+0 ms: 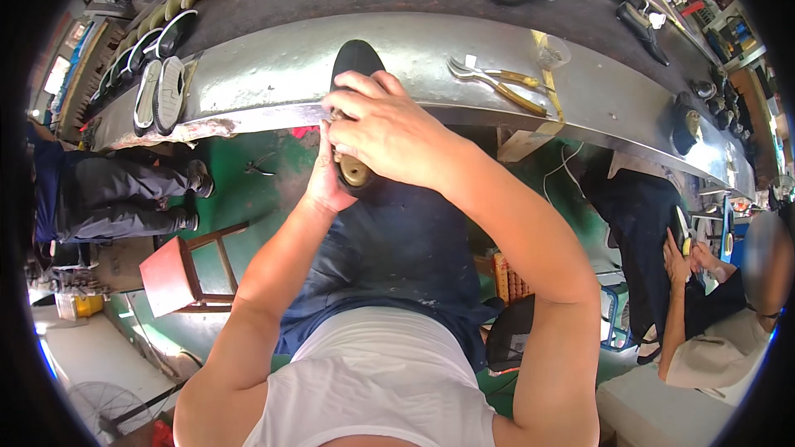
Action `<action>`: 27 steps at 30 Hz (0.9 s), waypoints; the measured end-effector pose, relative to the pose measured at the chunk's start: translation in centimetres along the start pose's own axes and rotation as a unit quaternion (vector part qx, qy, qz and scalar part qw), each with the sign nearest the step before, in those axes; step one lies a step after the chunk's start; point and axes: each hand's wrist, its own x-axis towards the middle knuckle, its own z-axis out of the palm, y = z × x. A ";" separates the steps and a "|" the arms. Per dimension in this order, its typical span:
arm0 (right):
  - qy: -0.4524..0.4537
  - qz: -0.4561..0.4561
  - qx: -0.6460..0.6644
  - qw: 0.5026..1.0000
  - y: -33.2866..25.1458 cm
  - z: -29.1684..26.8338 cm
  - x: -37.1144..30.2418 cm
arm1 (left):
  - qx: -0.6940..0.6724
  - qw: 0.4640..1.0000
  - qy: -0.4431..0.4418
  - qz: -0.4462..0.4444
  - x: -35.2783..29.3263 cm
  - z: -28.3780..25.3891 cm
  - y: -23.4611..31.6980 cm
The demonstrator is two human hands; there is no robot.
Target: Assembling shoe components and lasting the upper onto the sole using pliers and a hammer at a factory workbench.
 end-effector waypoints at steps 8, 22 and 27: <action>0.199 0.274 0.711 0.616 3.8 1.0 -0.1 | -0.057 0.994 -0.086 -0.022 1.2 -3.2 -1.3; 0.070 0.330 -0.232 0.912 8.9 2.2 -10.4 | -0.054 0.995 -0.082 -0.030 3.2 -1.2 2.3; 0.068 0.338 -0.229 0.910 10.5 1.9 -11.9 | 0.048 0.995 -0.043 0.070 14.3 5.3 10.6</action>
